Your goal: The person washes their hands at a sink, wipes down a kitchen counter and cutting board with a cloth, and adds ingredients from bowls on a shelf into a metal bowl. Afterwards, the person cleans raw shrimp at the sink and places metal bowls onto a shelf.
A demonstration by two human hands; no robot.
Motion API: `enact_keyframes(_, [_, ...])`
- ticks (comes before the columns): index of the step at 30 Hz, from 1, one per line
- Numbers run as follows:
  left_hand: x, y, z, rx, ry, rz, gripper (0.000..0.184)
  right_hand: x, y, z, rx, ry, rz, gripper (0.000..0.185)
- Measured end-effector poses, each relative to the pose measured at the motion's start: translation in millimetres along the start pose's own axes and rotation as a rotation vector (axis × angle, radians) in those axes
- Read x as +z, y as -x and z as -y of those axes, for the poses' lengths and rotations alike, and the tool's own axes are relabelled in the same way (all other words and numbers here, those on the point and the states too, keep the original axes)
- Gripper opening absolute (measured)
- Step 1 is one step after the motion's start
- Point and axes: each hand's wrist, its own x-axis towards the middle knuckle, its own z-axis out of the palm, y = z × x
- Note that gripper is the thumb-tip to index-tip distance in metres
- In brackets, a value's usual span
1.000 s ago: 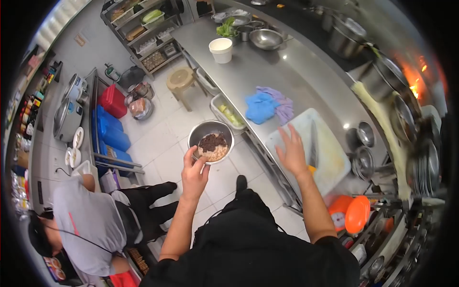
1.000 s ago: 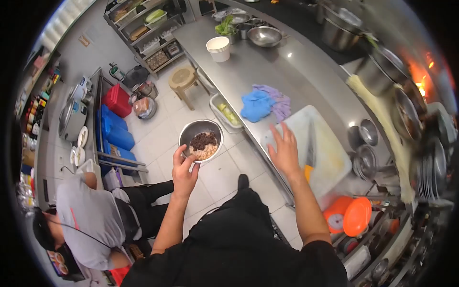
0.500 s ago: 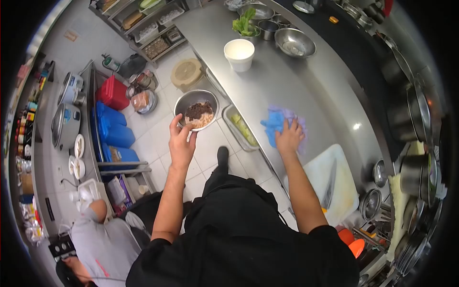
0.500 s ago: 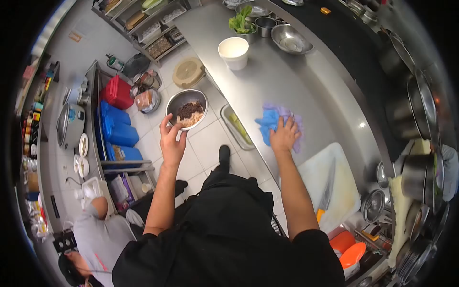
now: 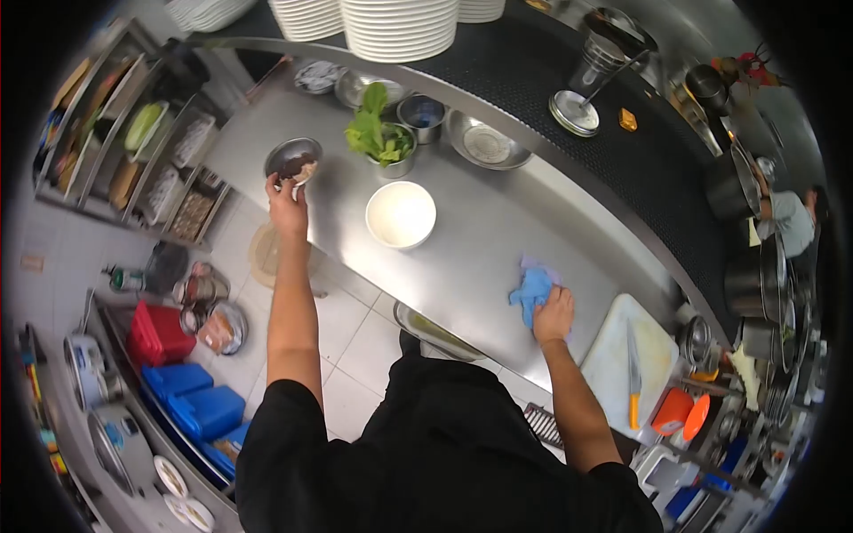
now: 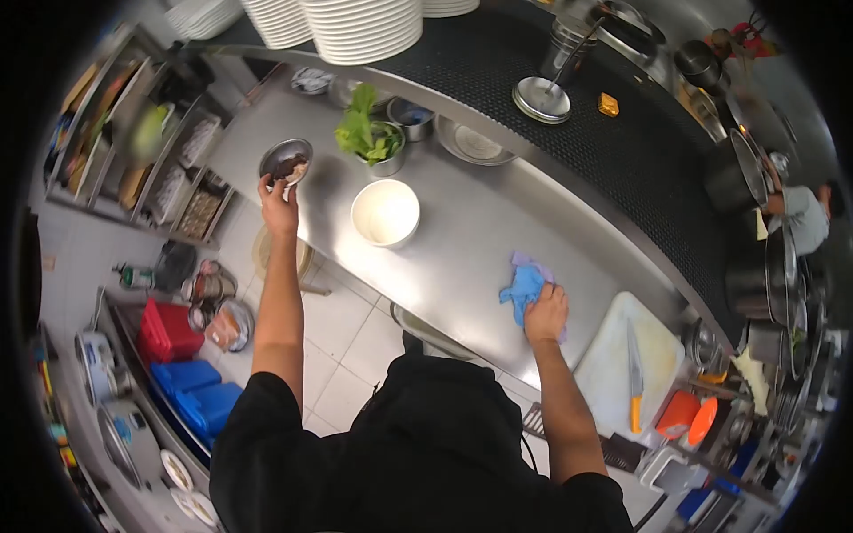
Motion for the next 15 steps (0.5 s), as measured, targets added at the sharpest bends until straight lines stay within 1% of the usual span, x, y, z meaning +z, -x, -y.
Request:
enact_keyframes(3, [43, -30, 10, -0.093, -0.011, 0.138, 0.021, 9, -5, 5, 0.054, 0.020, -0.045, 0.049])
enact_keyframes(4, [57, -34, 18, -0.088, -0.029, 0.163, 0.020, 9, -4, 8, 0.082, 0.030, -0.033, 0.050])
enact_keyframes(7, [89, -40, 43, -0.018, -0.053, 0.152, 0.031, 5, -8, 14, 0.118, 0.039, -0.023, 0.052])
enact_keyframes(9, [69, -41, 23, -0.087, 0.002, 0.198, 0.042, 7, -6, 12, 0.118, 0.017, -0.056, 0.052])
enact_keyframes(10, [54, -37, 9, -0.118, 0.030, 0.220, 0.047, 8, -5, 15, 0.167, 0.018, -0.074, 0.053])
enact_keyframes(12, [26, -15, -5, -0.217, 0.262, 0.141, 0.054, 14, 4, 33, 0.267, 0.015, -0.105, 0.057])
enact_keyframes(13, [11, 0, -7, -0.265, 0.379, 0.106, 0.058, 20, 20, 43, 0.226, 0.036, -0.115, 0.060])
enact_keyframes(15, [-14, 45, 3, -0.275, 0.301, 0.094, 0.055, 31, 55, 67, 0.152, 0.087, -0.143, 0.064])
